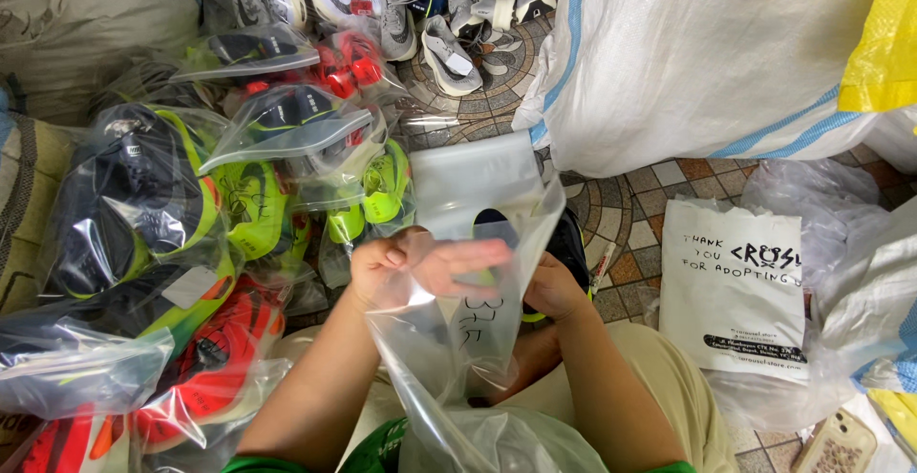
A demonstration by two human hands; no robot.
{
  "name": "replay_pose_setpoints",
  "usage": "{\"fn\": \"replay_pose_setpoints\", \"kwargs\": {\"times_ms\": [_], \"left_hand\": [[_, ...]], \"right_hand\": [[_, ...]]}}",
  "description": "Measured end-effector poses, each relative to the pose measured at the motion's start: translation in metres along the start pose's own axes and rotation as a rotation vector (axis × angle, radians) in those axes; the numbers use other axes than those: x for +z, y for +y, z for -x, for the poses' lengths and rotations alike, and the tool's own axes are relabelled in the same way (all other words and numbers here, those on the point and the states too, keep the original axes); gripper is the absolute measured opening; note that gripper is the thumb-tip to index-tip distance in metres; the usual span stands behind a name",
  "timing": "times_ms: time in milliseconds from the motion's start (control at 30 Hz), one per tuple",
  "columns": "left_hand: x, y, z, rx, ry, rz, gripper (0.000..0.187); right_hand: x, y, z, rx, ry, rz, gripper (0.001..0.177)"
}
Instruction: The person organizes and packs various athletic shoes into plastic bags, writing sizes on the bags with a marker before sealing them.
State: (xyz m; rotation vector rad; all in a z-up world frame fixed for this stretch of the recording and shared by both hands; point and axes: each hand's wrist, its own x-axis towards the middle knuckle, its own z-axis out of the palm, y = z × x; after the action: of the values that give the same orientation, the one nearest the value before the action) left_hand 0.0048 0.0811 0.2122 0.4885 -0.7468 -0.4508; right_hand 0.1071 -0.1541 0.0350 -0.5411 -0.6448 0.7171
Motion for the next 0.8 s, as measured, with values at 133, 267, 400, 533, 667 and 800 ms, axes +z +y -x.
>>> {"fn": "replay_pose_setpoints", "kwargs": {"times_ms": [133, 267, 400, 533, 667, 800], "left_hand": [[-0.034, 0.062, 0.034, -0.056, 0.295, -0.301, 0.018], [-0.061, 0.07, 0.075, -0.109, 1.514, -1.572, 0.022], [-0.075, 0.019, 0.073, 0.085, 1.308, -1.948, 0.042], [-0.079, -0.034, 0.041, -0.19, 1.216, -1.992, 0.022], [-0.101, -0.082, 0.034, -0.42, 1.217, -1.469, 0.019], [-0.108, -0.108, 0.034, -0.427, 1.331, -0.892, 0.035]], "right_hand": [[-0.042, -0.036, 0.006, 0.121, 0.595, 0.21, 0.012], [-0.067, -0.059, 0.009, 0.31, 0.875, 0.379, 0.021], [-0.048, -0.067, -0.001, 0.377, 0.994, 0.375, 0.027], [-0.001, -0.071, -0.016, 0.424, 1.026, 0.441, 0.025], [-0.006, -0.038, -0.019, 0.368, 0.948, 0.742, 0.014], [0.017, -0.018, -0.02, 0.388, 0.837, 0.767, 0.014]]}}
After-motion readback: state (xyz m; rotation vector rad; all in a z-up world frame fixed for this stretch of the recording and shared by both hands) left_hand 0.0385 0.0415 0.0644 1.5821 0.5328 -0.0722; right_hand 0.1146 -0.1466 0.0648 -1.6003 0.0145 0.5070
